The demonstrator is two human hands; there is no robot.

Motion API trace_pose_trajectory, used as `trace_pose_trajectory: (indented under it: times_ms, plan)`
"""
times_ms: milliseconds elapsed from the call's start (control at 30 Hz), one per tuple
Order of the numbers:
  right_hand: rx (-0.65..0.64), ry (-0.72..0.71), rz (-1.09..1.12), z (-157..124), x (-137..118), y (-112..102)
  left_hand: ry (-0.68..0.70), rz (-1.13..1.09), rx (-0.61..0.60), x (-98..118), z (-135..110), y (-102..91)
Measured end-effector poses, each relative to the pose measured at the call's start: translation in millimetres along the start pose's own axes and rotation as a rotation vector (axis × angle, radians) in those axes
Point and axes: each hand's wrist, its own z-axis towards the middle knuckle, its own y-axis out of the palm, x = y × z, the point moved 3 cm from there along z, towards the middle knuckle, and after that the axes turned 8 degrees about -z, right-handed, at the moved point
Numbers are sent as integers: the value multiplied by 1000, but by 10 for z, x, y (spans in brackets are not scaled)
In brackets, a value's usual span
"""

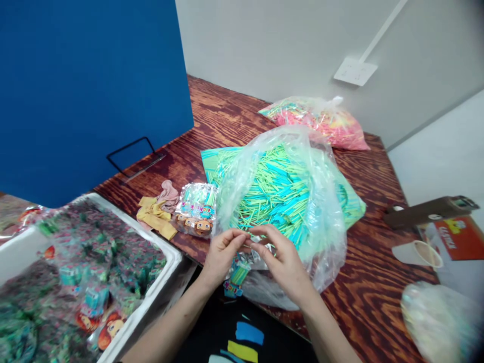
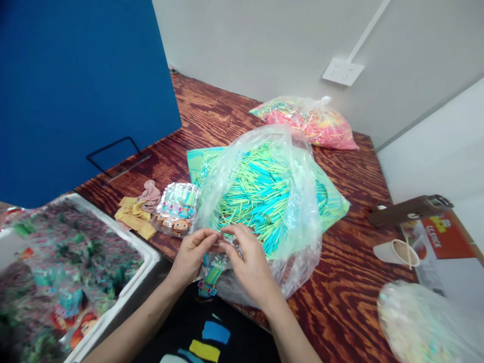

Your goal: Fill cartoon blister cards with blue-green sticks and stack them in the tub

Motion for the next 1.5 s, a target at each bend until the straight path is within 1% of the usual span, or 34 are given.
trace_pose_trajectory:
  times_ms: [67, 133, 200, 267, 367, 467, 533, 600, 700, 800, 900, 1000, 1067, 1133, 1200, 1267, 1300, 1333, 1367, 1400, 1433, 1467, 1500]
  plan:
    - [32, 70, 9, -105, 122, 42, 92, 56, 60, -2, -34, -78]
    - [38, 124, -4, -220, 225, 121, 224, 113, 148, 3, -86, -177]
    - [31, 137, -75, -296, 288, 236, 345, 203, 212, -2, -142, -270]
    - [39, 109, -200, -298, 313, 365, 412, 366, 215, -27, -187, -332]
    - [68, 50, -379, -171, 318, 544, 426, 599, 193, -90, -230, -391]
    - [20, -8, -497, 12, 320, 691, 401, 653, 198, -153, -235, -438]
    - [-5, -26, -529, 104, 331, 743, 414, 672, 199, -186, -218, -454]
    - [-10, -27, -509, 154, 350, 750, 456, 719, 187, -209, -200, -456]
    - [-18, -34, -448, 170, 368, 709, 554, 797, 134, -236, -196, -427]
    - [-44, -54, -407, 164, 350, 664, 651, 839, 73, -251, -204, -370]
    - [-58, -56, -309, 176, 314, 633, 701, 854, 39, -229, -204, -305]
    - [10, -44, -145, 190, 292, 571, 735, 832, 28, -126, -247, -249]
    - [76, -54, -82, 182, 282, 504, 755, 816, 54, -9, -311, -239]
    - [92, -61, -24, 166, 262, 426, 740, 795, 112, 140, -364, -277]
    - [42, -37, 73, 169, 214, 342, 673, 744, 203, 318, -347, -393]
    - [-49, -24, 176, 236, 114, 268, 584, 670, 315, 519, -216, -589]
    - [-95, -34, 220, 307, 46, 244, 552, 646, 363, 626, -106, -706]
    - [-140, -62, 254, 408, -31, 235, 522, 671, 399, 731, 28, -823]
    - [-168, -96, 288, 538, -107, 244, 477, 778, 431, 827, 180, -934]
    - [-192, -112, 310, 695, -169, 278, 378, 982, 437, 900, 346, -1035]
    - [-200, -134, 307, 871, -219, 335, 235, 1209, 424, 947, 506, -1130]
    - [-180, -158, 269, 1057, -251, 408, 176, 1272, 418, 993, 641, -1210]
    - [-160, -189, 172, 1242, -265, 501, 127, 1321, 415, 1024, 754, -1273]
